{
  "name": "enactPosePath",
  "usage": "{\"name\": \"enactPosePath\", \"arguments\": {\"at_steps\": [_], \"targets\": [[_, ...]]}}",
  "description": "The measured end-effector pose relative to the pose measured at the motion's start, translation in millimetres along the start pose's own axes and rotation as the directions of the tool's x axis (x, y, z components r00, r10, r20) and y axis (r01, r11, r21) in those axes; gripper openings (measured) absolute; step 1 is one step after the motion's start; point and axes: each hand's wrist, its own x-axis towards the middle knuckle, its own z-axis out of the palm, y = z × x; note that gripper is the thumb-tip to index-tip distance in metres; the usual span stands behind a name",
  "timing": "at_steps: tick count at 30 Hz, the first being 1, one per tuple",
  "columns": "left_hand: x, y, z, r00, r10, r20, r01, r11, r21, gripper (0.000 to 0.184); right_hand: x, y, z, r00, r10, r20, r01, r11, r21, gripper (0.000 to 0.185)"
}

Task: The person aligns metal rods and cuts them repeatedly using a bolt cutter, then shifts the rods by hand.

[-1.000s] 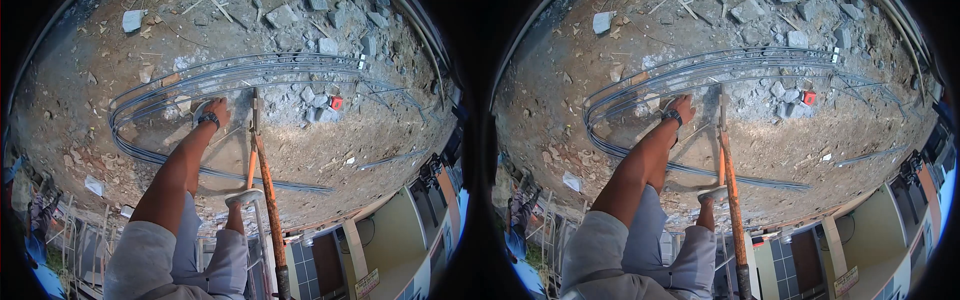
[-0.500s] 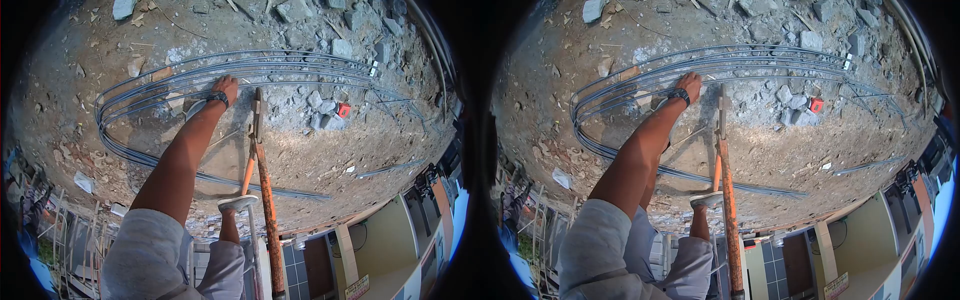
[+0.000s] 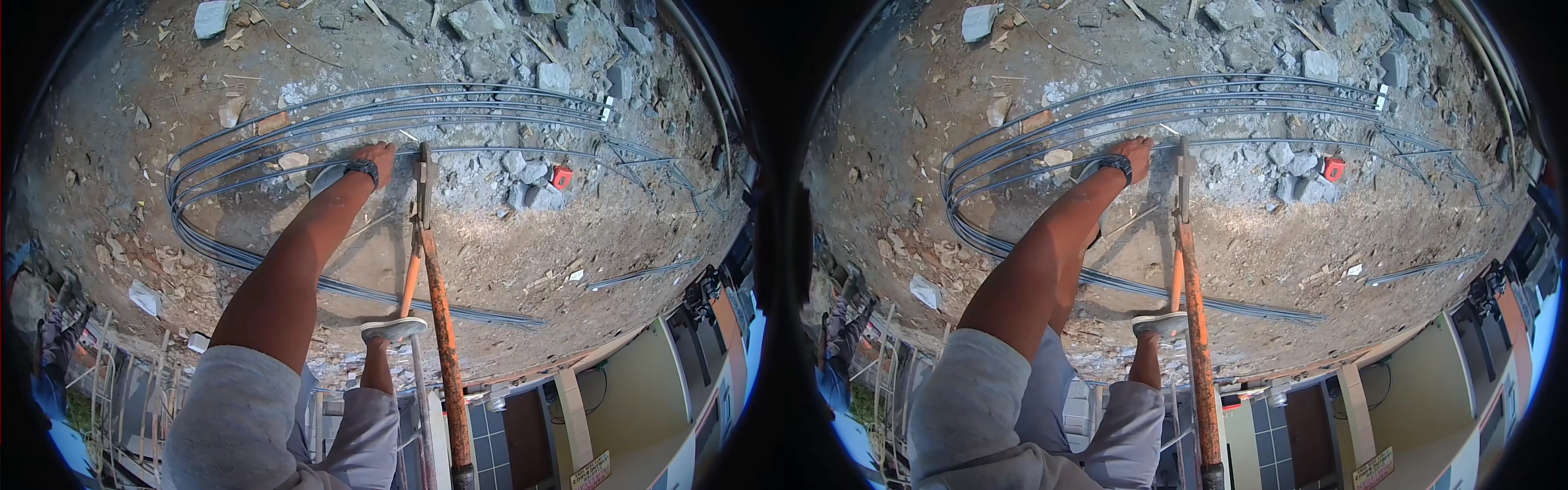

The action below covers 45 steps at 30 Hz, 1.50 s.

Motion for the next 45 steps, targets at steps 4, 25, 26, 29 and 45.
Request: {"name": "enactPosePath", "arguments": {"at_steps": [4,25,26,29,45], "targets": [[0,2,13,0.999,0.029,-0.025,-0.027,0.998,0.057,0.046,-11,14,-4,1.0,0.0,-0.016,0.0,1.0,-0.007,0.035],[-38,13,9,0.997,-0.025,-0.071,0.024,1.0,-0.011,0.06,-104,-35,48,0.961,0.004,-0.276,-0.11,0.923,-0.368,0.05],[-38,12,9,0.996,-0.029,-0.084,0.029,1.0,0.006,0.061,-78,-8,51,0.914,-0.237,-0.33,0.049,0.87,-0.49,0.046],[-53,23,-7,0.998,-0.055,-0.035,0.055,0.998,0.013,0.073,104,133,38,0.906,0.037,-0.422,-0.219,0.893,-0.394,0.057],[-577,321,101,0.456,0.172,0.873,0.887,-0.01,-0.462,0.051,110,260,43,0.866,-0.442,-0.236,0.317,0.848,-0.424,0.046]]}}
